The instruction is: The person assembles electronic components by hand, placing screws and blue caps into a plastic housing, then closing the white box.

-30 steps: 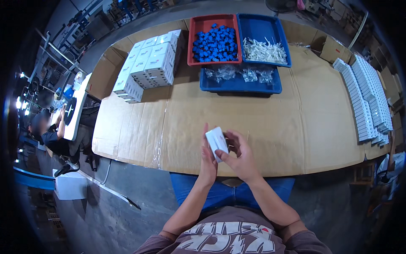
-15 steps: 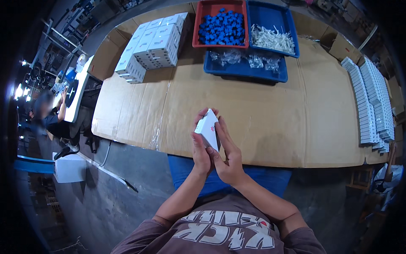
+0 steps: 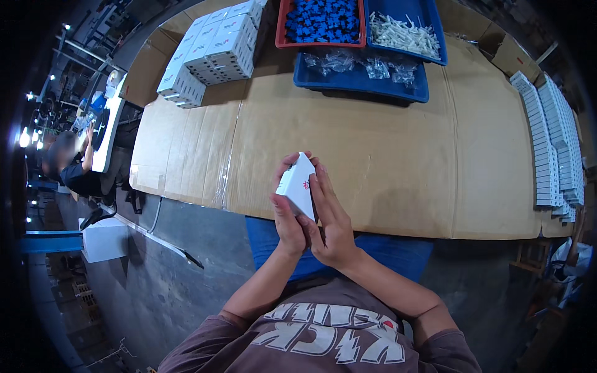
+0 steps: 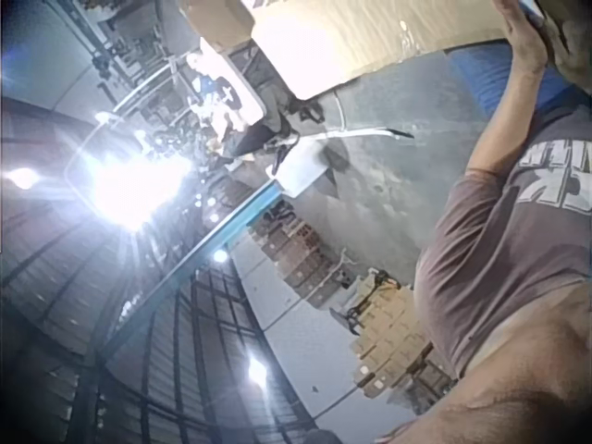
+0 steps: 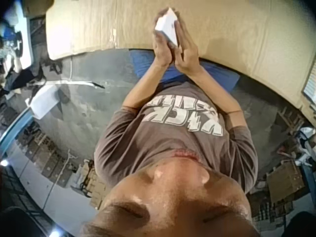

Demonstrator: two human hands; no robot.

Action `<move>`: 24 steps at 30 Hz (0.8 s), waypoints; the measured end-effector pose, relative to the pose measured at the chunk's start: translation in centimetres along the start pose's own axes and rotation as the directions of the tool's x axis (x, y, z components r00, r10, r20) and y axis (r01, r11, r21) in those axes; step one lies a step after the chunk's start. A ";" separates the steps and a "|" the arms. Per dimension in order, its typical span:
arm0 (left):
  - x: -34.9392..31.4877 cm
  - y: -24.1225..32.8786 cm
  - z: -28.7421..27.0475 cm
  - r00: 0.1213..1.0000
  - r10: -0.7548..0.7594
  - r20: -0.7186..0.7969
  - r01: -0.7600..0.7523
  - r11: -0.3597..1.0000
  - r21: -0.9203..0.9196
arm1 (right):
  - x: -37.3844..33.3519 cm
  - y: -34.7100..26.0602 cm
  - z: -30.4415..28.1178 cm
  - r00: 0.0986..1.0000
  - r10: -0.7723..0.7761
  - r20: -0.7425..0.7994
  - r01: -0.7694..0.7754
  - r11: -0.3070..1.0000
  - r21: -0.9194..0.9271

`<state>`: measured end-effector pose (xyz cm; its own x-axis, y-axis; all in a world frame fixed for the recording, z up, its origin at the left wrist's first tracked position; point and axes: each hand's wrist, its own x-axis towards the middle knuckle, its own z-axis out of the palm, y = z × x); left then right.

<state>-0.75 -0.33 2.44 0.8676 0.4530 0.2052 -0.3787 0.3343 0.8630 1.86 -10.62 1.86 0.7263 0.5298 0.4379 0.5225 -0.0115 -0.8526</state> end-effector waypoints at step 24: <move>0.7 0.7 0.3 0.998 -0.004 0.061 0.001 0.999 0.050 | 0.2 2.9 -0.8 0.519 0.774 0.362 -0.590 0.019 0.807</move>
<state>-0.31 0.02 3.35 0.8873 0.4002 0.2291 -0.3610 0.2937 0.8851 3.94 -11.23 -0.29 0.6198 0.5735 -0.5357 -0.7795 0.3712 -0.5046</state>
